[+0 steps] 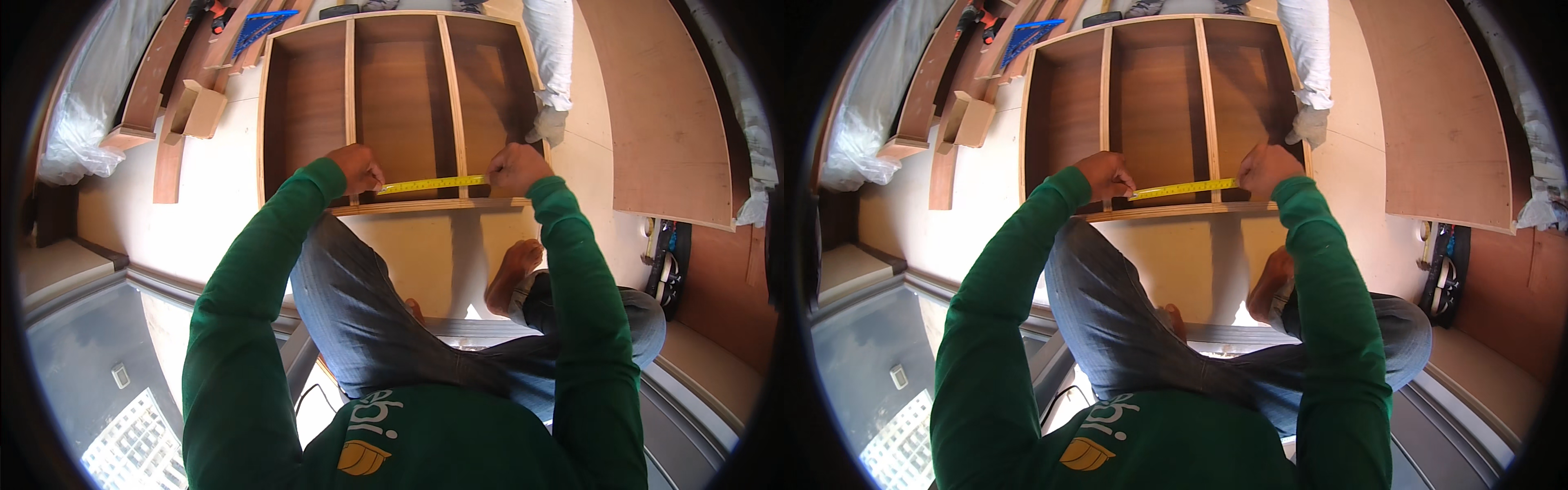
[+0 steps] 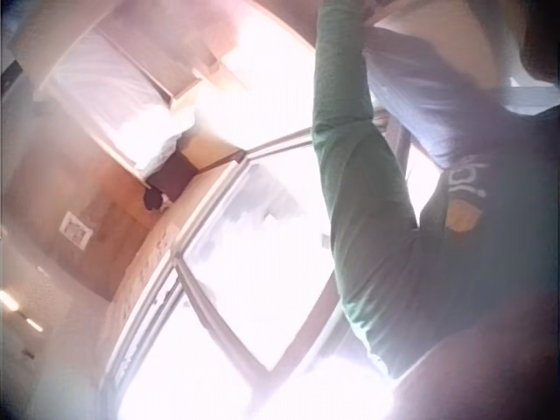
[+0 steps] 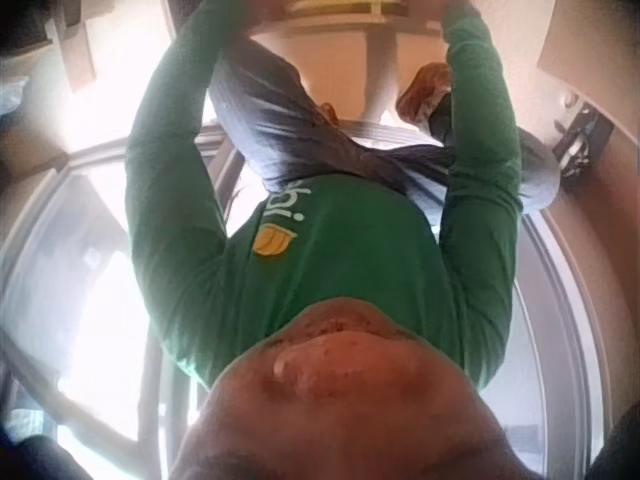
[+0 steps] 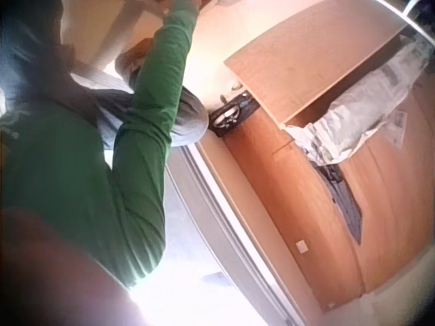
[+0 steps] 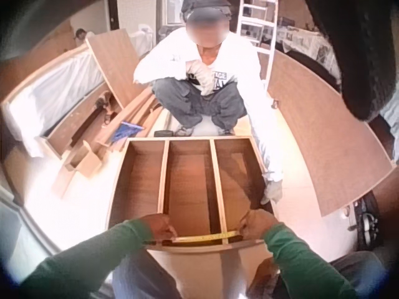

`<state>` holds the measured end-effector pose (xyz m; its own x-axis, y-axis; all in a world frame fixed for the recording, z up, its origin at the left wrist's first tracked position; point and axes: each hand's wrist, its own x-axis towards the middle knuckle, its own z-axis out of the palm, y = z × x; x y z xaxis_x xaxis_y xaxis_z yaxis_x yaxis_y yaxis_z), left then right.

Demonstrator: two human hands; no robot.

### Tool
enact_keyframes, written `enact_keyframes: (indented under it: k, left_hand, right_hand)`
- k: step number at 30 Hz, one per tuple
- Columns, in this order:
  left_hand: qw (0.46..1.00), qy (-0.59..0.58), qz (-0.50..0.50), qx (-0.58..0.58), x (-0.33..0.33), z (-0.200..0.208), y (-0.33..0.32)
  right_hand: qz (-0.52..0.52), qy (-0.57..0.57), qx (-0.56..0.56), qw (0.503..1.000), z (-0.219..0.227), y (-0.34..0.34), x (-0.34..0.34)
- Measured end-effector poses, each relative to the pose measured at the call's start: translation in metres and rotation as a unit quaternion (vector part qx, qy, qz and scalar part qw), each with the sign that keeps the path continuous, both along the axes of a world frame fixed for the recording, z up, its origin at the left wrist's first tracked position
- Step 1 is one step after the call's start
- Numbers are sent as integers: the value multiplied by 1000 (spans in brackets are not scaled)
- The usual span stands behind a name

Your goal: The person measures and marks a wooden cabinet frame using a tape measure and pencil. They then use a set square to draw straight lines on the wood. Another person assists by holding the frame and using a hammer.

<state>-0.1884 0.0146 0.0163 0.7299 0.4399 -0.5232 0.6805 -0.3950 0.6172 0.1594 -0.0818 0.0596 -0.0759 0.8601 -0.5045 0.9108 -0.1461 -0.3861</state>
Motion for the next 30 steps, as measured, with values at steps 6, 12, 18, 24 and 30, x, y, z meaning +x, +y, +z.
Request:
enact_keyframes:
  k: [6, 12, 18, 24, 30]
  left_hand:
    - [993, 81, -45, 70, -5, -1, -3]
    - [989, 51, -66, 121, -17, 10, -12]
    - [992, 57, -43, 100, -22, 6, -11]
    - [991, 87, -30, 96, -21, 9, -10]
    - [992, 7, -57, 110, -28, -4, -13]
  right_hand:
    - [-35, 17, 16, 999, -36, -34, -19]
    - [-43, -22, -4, 999, -38, -31, -30]
    - [-35, -26, -15, 999, -37, -26, -32]
    - [-9, -14, -9, 1000, -45, -20, -26]
    - [7, -6, -17, 1000, -52, -19, -16]
